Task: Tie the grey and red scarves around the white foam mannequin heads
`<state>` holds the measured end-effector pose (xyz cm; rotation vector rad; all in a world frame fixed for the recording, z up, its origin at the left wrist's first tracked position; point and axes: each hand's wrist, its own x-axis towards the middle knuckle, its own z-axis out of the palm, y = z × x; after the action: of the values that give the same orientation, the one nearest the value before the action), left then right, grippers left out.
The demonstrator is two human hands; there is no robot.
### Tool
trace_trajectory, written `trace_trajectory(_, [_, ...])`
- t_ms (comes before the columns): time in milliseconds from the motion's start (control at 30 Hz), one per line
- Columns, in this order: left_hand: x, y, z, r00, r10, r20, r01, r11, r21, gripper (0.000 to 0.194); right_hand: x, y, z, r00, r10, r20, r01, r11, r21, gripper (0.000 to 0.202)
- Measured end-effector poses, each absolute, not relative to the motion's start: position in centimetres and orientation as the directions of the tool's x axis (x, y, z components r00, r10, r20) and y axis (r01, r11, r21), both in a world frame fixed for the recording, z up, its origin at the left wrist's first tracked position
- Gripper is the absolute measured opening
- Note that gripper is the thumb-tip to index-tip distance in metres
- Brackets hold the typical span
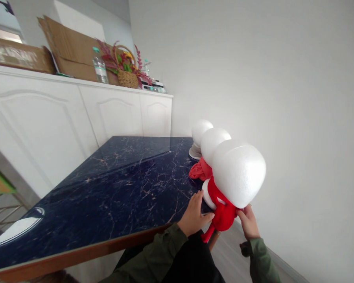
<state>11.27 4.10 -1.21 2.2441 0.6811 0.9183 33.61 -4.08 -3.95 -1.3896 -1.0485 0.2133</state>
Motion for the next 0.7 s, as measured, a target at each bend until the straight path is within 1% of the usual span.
trace_trajectory(33, [10.7,3.9,-1.2,0.626,0.656,0.422,0.234,-0.674,0.701,0.075,33.2,-4.4,-4.0,0.592,0.652,0.473,0.425,0.246,-0.871,0.039])
trace_trajectory(67, [9.9,3.7,-1.1,0.625,0.664,0.411,0.245,-0.666,0.704,0.074,32.5,-4.8,-4.1,0.651,0.581,0.488,0.429,0.248,-0.868,0.04])
trace_trajectory(133, [8.0,3.5,-0.8,0.616,0.687,0.385,0.276,-0.646,0.712,0.07,30.5,-5.8,-4.4,0.753,0.323,0.573,0.524,0.231,-0.82,0.033])
trace_trajectory(167, [6.9,3.6,-0.6,0.607,0.703,0.372,0.298,-0.635,0.713,0.066,29.1,-6.3,-4.5,0.747,0.207,0.631,0.596,0.21,-0.775,0.025])
trace_trajectory(200, [5.6,3.8,-0.5,0.595,0.719,0.36,0.325,-0.624,0.711,0.061,27.5,-6.8,-4.6,0.705,0.155,0.692,0.664,0.196,-0.721,0.017])
trace_trajectory(233, [4.3,4.1,-0.3,0.58,0.736,0.35,0.355,-0.615,0.705,0.055,25.8,-7.0,-4.6,0.634,0.188,0.75,0.723,0.199,-0.662,0.01])
trace_trajectory(267, [3.0,4.6,-0.2,0.561,0.752,0.345,0.387,-0.607,0.694,0.047,23.9,-7.0,-4.4,0.537,0.29,0.792,0.767,0.222,-0.602,0.006])
trace_trajectory(300, [1.7,5.2,-0.1,0.538,0.768,0.348,0.421,-0.602,0.678,0.04,22.0,-6.6,-4.0,0.42,0.422,0.804,0.792,0.262,-0.551,0.004])
trace_trajectory(333, [0.5,5.9,0.0,0.514,0.781,0.356,0.454,-0.599,0.659,0.035,20.2,-5.8,-3.3,0.296,0.549,0.781,0.798,0.306,-0.518,0.006])
trace_trajectory(367, [-0.6,6.6,-0.1,0.488,0.79,0.37,0.488,-0.599,0.635,0.031,18.4,-4.6,-2.6,0.182,0.648,0.74,0.797,0.343,-0.497,0.013])
trace_trajectory(400, [-1.5,7.3,-0.1,0.469,0.795,0.385,0.522,-0.601,0.605,0.029,16.8,-3.1,-1.8,0.085,0.717,0.692,0.79,0.374,-0.485,0.021])
trace_trajectory(467, [-2.9,8.5,-0.4,0.451,0.796,0.405,0.586,-0.606,0.538,0.029,14.0,0.5,-0.4,-0.05,0.798,0.601,0.777,0.409,-0.478,0.036])
trace_trajectory(533, [-3.8,9.1,-0.7,0.463,0.791,0.401,0.626,-0.612,0.484,0.03,11.8,3.9,0.1,-0.133,0.857,0.498,0.781,0.4,-0.48,0.045])
trace_trajectory(633, [-4.2,8.8,-1.0,0.498,0.775,0.389,0.644,-0.631,0.432,0.037,9.7,6.7,-0.3,-0.203,0.922,0.33,0.807,0.348,-0.477,0.049])
trace_trajectory(700, [-4.2,8.3,-1.0,0.521,0.76,0.39,0.647,-0.649,0.4,0.042,9.2,7.2,-0.9,-0.224,0.934,0.28,0.812,0.337,-0.477,0.049])
